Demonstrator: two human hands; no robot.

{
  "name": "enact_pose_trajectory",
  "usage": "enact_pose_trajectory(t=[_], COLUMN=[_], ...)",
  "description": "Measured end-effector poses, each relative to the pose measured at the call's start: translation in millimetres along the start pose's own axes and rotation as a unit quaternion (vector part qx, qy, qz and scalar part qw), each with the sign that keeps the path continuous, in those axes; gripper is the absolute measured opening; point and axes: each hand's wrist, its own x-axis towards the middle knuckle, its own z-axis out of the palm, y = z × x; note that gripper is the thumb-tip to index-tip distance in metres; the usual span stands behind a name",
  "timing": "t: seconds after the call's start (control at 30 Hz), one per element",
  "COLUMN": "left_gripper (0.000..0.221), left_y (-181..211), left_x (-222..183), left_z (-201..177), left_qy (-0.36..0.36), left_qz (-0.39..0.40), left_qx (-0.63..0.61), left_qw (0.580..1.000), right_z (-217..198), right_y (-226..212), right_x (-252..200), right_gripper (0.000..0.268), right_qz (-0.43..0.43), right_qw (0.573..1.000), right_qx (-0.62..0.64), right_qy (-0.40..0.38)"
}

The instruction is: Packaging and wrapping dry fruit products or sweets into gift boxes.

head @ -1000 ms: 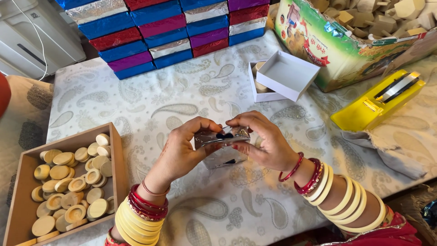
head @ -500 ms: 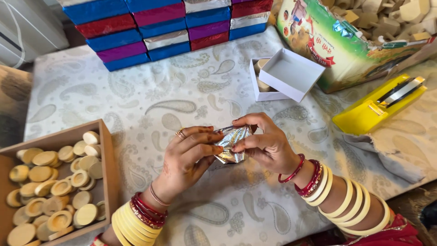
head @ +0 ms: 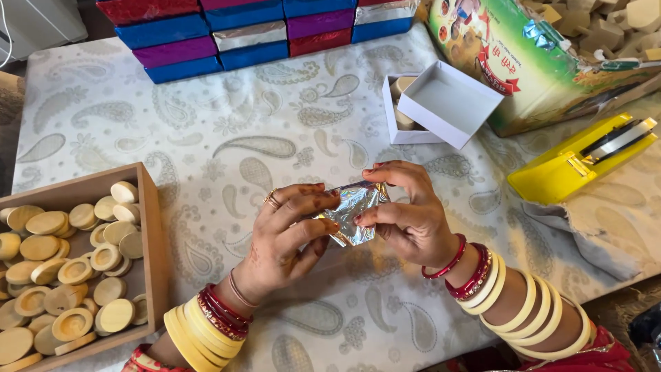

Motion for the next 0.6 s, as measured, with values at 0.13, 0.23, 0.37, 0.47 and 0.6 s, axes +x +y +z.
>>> enact_pose_trajectory(t=[0.13, 0.23, 0.37, 0.47, 0.6], left_gripper=[0.031, 0.030, 0.026, 0.023, 0.035], left_y=[0.2, -1.3, 4.1, 7.9, -1.7], left_x=[-5.8, -10.2, -3.1, 2.8, -12.4], left_z=[4.7, 7.9, 2.7, 1.6, 25.3], left_qy=[0.023, 0.034, 0.034, 0.041, 0.081], left_qz=[-0.003, 0.001, -0.011, -0.031, -0.055], left_qx=[0.002, 0.001, -0.029, -0.059, -0.074], left_qw=[1.000, 0.999, 0.999, 0.997, 0.992], right_z=[-0.6, -0.2, 1.1, 3.0, 2.9], right_y=[1.0, 2.8, 7.7, 9.9, 6.1], right_x=[-1.2, -4.3, -7.8, -8.2, -6.1], right_gripper=[0.028, 0.029, 0.031, 0.027, 0.022], right_qz=[-0.045, -0.058, -0.070, -0.077, -0.074], right_qw=[0.996, 0.996, 0.995, 0.993, 0.985], right_qx=[-0.070, -0.070, -0.068, -0.092, -0.158], right_qy=[-0.005, -0.005, -0.004, 0.001, -0.004])
